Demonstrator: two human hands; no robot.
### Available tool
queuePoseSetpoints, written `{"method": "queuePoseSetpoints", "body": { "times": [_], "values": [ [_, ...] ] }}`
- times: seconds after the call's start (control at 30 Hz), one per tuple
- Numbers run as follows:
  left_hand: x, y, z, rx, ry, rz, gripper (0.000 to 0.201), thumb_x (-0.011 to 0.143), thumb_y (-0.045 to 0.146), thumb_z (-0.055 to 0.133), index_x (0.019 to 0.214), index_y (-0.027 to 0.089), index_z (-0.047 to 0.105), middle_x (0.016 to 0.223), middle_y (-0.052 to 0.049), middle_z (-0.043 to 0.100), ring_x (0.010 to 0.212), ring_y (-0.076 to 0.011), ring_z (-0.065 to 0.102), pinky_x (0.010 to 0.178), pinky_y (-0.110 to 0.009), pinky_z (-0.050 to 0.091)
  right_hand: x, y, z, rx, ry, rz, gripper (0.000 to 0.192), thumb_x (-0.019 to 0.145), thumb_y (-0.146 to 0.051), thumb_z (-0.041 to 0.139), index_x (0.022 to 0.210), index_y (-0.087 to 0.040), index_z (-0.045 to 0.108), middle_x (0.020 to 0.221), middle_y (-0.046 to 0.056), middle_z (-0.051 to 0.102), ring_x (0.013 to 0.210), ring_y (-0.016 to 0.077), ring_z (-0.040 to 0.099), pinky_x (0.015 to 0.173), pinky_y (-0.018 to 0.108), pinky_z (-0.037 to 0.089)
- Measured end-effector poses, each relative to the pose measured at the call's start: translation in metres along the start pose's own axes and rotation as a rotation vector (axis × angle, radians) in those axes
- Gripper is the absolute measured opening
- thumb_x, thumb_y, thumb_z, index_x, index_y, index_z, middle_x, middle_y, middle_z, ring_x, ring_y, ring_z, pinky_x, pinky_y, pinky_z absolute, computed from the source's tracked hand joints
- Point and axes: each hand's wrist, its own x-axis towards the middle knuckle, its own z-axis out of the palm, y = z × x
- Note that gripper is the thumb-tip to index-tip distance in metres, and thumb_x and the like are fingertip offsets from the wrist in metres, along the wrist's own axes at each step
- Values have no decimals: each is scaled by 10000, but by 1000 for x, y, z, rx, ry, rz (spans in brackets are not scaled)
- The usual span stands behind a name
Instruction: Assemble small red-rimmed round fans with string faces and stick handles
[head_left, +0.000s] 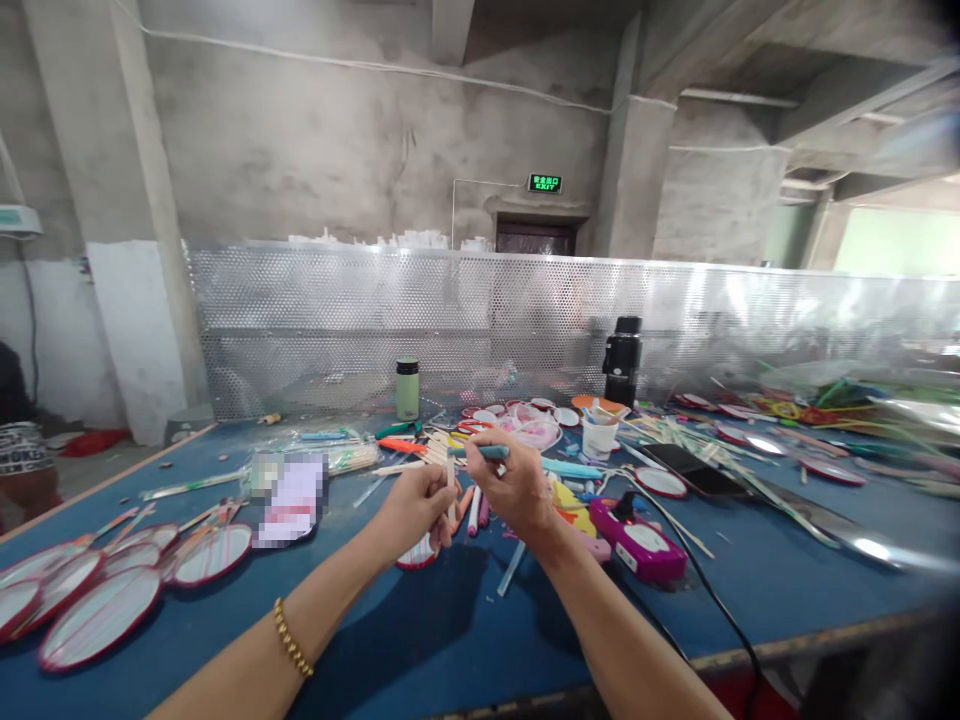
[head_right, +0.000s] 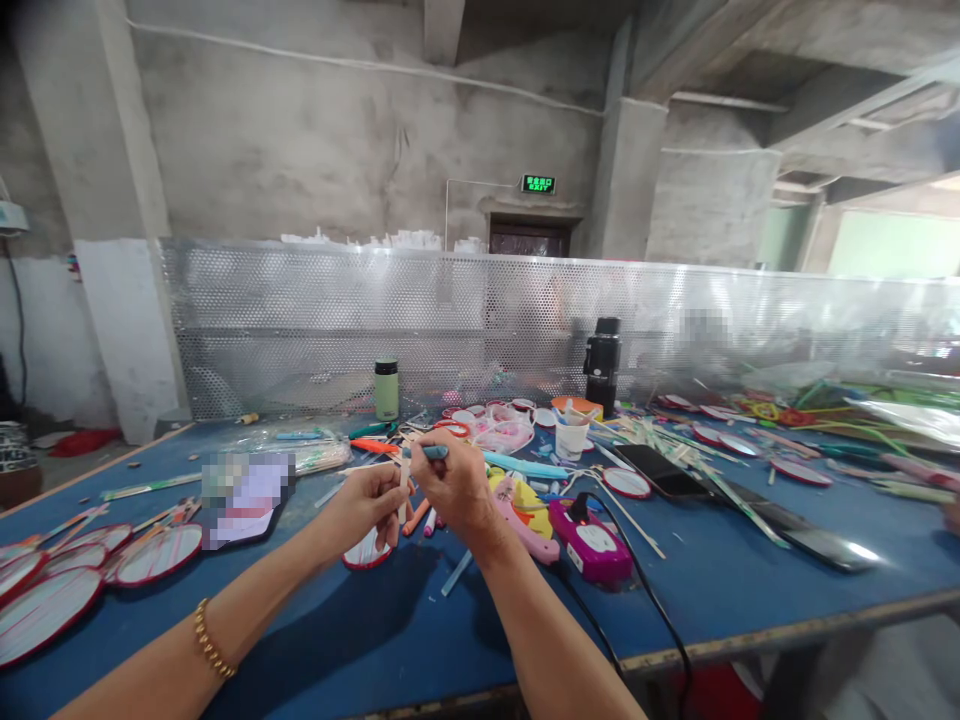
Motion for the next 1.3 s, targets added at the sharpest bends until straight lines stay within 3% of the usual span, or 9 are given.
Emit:
{"method": "queuePoseSetpoints", "body": {
  "times": [1.3],
  "values": [
    [-1,0,0,21,2,9,325,766,456,582,684,184,424,528,6,601,358,-115,570,310,-169,370,-1,2,2,13,-1,16,162,837,-211,504,710,-175,598,646,1,598,545,95,493,550,210,393]
  ]
}}
